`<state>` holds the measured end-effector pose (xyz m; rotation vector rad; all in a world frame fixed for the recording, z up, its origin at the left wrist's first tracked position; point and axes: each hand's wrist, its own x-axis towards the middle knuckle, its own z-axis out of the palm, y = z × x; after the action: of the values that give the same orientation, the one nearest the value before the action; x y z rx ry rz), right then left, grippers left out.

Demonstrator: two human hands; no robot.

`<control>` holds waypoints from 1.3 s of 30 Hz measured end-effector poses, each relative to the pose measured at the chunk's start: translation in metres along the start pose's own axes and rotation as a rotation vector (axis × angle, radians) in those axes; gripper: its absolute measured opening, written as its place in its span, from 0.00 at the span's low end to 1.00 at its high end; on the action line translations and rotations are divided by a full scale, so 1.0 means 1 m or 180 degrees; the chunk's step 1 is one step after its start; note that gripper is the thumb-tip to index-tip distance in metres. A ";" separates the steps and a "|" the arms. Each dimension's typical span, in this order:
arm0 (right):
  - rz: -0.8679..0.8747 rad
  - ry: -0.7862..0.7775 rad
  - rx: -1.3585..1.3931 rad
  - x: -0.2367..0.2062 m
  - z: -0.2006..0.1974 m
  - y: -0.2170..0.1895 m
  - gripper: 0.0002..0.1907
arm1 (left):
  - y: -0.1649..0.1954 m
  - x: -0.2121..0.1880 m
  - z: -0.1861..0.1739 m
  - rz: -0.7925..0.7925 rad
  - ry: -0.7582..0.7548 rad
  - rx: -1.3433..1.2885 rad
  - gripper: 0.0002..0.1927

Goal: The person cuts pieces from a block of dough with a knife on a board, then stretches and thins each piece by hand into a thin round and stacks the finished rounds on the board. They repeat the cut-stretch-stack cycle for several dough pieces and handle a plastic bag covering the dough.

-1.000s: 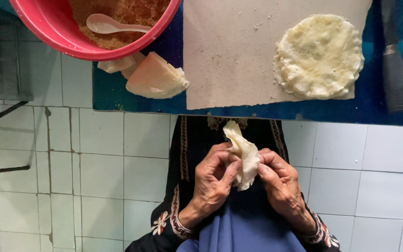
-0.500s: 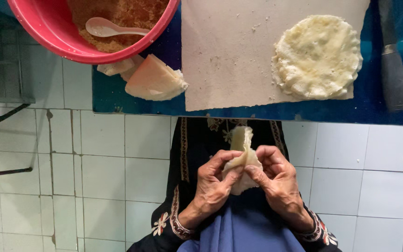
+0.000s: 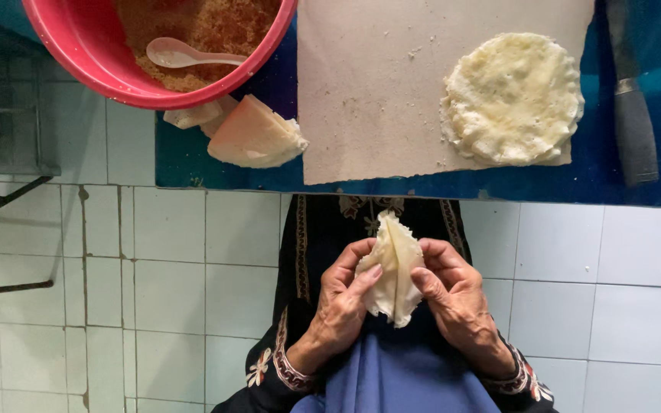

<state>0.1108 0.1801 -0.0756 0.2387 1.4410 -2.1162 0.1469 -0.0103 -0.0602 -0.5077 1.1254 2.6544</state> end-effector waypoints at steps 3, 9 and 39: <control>-0.0264 -0.0149 -0.0025 0.001 -0.009 0.010 0.12 | -0.002 0.002 -0.004 -0.0101 0.0043 -0.0159 0.18; -0.0123 -0.0261 0.0822 0.011 -0.013 0.012 0.17 | -0.011 0.008 -0.008 0.0298 0.0087 0.0184 0.10; -0.1471 0.1128 0.0172 -0.024 -0.032 -0.103 0.21 | 0.136 0.093 0.031 0.1229 -0.0545 -0.0568 0.14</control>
<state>0.0697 0.2441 0.0038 0.3414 1.7776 -2.5843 0.0102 -0.0754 0.0123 -0.0899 1.0277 3.0758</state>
